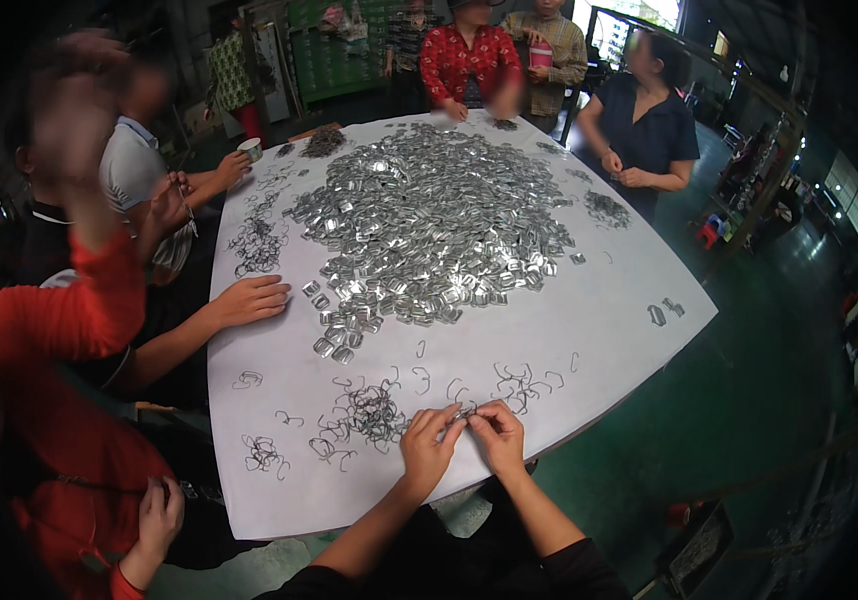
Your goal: The person assembles metal clips into chains by hand and hangs the assembled chains onto hooks on a metal rack.
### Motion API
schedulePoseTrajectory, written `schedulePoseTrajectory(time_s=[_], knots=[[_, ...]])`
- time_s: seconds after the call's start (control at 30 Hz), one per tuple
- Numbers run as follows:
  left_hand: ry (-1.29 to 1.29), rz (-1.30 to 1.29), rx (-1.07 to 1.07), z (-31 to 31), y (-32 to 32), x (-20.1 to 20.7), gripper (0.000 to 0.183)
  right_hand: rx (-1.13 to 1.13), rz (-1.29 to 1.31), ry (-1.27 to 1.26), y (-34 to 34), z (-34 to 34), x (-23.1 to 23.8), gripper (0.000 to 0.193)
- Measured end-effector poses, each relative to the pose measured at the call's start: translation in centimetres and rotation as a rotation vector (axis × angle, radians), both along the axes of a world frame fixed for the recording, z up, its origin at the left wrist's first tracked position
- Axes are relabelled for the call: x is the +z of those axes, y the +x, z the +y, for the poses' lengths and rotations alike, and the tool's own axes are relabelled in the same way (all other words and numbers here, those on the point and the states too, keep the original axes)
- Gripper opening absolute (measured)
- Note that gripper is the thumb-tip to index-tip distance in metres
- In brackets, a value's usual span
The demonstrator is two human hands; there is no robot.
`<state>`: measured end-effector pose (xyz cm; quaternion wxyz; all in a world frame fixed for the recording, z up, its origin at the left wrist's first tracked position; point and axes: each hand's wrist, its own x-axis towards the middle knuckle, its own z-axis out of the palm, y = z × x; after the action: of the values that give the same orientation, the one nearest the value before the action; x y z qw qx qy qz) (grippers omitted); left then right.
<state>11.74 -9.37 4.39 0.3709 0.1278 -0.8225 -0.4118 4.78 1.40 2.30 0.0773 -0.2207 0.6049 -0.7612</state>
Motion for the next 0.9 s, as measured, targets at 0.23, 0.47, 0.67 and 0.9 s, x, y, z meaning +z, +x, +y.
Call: schedulePoseTrajectory(time_s=[0.23, 0.47, 0.67, 0.9], knots=[[0.01, 0.013, -0.008, 0.0, -0.1, 0.1, 0.018, -0.019, 0.008, 0.025, -0.1, 0.0, -0.2, 0.007], [0.092, -0.022, 0.007, 0.3, -0.1, -0.3, 0.017, -0.015, 0.008, -0.02, 0.1, 0.0, 0.1, 0.009], [0.1, -0.024, -0.011, -0.4, 0.2, -1.0, 0.015, 0.004, 0.075, 0.056, 0.4, -0.1, 0.5, 0.009], [0.149, 0.027, -0.054, -0.5, -0.4, -1.1, 0.015, -0.009, 0.178, 0.066, 0.2, 0.2, 0.8, 0.011]])
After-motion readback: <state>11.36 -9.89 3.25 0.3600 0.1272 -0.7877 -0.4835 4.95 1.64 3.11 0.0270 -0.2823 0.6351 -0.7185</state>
